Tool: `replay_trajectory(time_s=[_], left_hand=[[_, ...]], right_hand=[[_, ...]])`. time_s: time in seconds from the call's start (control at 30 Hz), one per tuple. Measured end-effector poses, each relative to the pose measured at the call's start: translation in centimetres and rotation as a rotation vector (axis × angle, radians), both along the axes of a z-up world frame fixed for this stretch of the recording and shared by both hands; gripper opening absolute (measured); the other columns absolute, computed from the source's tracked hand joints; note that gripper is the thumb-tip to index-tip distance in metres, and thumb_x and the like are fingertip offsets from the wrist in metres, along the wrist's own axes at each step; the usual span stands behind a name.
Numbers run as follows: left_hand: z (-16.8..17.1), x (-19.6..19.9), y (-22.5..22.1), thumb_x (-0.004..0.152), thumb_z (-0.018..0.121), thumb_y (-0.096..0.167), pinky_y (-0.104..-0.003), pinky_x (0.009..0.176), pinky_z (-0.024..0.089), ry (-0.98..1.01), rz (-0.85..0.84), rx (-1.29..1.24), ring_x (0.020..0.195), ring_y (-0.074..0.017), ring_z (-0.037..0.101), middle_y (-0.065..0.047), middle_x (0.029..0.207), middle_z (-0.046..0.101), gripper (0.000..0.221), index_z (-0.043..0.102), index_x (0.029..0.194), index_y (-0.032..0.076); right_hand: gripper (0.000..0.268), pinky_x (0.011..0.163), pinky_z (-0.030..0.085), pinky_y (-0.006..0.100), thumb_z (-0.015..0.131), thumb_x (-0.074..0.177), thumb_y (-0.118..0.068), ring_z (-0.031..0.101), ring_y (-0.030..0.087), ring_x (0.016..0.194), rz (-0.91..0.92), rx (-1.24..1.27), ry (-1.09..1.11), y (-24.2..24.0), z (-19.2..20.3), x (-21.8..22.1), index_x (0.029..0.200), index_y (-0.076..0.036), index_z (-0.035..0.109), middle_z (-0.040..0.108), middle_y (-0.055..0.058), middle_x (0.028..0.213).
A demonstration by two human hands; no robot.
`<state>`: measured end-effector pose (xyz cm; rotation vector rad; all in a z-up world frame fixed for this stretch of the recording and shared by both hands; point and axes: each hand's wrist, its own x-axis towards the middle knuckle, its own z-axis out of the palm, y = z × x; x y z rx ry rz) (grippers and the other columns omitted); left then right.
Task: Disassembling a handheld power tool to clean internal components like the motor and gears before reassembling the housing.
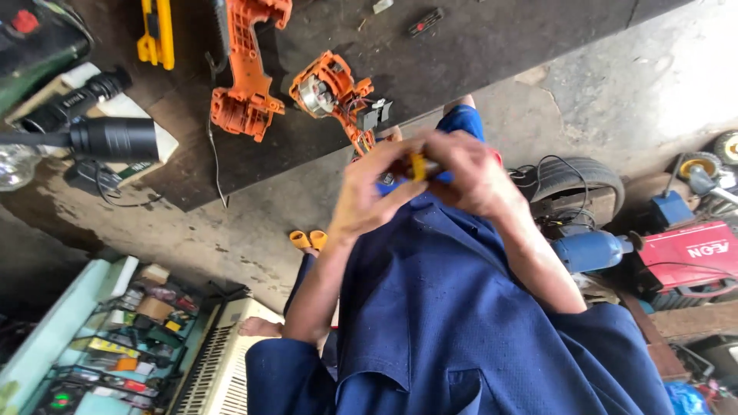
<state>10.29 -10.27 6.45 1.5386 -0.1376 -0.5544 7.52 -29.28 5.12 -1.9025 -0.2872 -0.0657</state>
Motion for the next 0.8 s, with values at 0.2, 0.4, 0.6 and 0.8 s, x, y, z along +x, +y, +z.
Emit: replay_trajectory(time_s=[0.2, 0.4, 0.6, 0.8], left_hand=[[2.5, 0.0, 6.5, 0.088, 0.082, 0.017, -0.041, 0.077, 0.060, -0.100, 0.067, 0.224, 0.086, -0.0281, 0.075, -0.016, 0.096, 0.073, 0.036, 0.071, 0.119, 0.003], [-0.3, -1.6, 10.4, 0.102, 0.061, -0.006, -0.039, 0.115, 0.057, -0.012, 0.526, 0.171, 0.131, -0.0326, 0.065, -0.024, 0.136, 0.064, 0.040, 0.052, 0.141, -0.006], [-4.5, -0.6, 10.9, 0.098, 0.074, -0.009, -0.034, 0.112, 0.059, -0.023, 0.615, 0.140, 0.131, -0.0254, 0.066, -0.015, 0.137, 0.067, 0.047, 0.058, 0.140, 0.004], [-4.9, -0.6, 11.2, 0.100, 0.077, 0.001, -0.034, 0.112, 0.059, 0.015, 0.581, 0.143, 0.133, -0.0256, 0.065, -0.014, 0.142, 0.064, 0.048, 0.055, 0.143, 0.004]], right_hand=[[0.039, 0.068, 0.057, 0.049, 0.049, 0.103, -0.010, 0.059, 0.039, 0.065, 0.223, 0.028, -0.134, 5.6, -0.6, 2.6, 0.131, 0.013, 0.063, 0.053, 0.018, 0.077], [0.054, 0.084, 0.054, 0.042, 0.089, 0.094, -0.014, 0.062, 0.031, 0.107, 0.231, -0.485, -0.156, 5.5, -1.4, 6.6, 0.136, 0.001, 0.059, 0.063, 0.020, 0.126], [0.059, 0.101, 0.052, 0.048, 0.091, 0.092, -0.020, 0.058, 0.036, 0.125, 0.357, -0.729, -0.195, 8.0, -2.9, 10.1, 0.143, -0.006, 0.065, 0.058, 0.019, 0.134], [0.054, 0.084, 0.059, 0.041, 0.087, 0.088, -0.018, 0.064, 0.031, 0.111, 0.310, -0.808, -0.242, 9.3, -3.9, 10.2, 0.137, -0.007, 0.067, 0.053, 0.018, 0.132]])
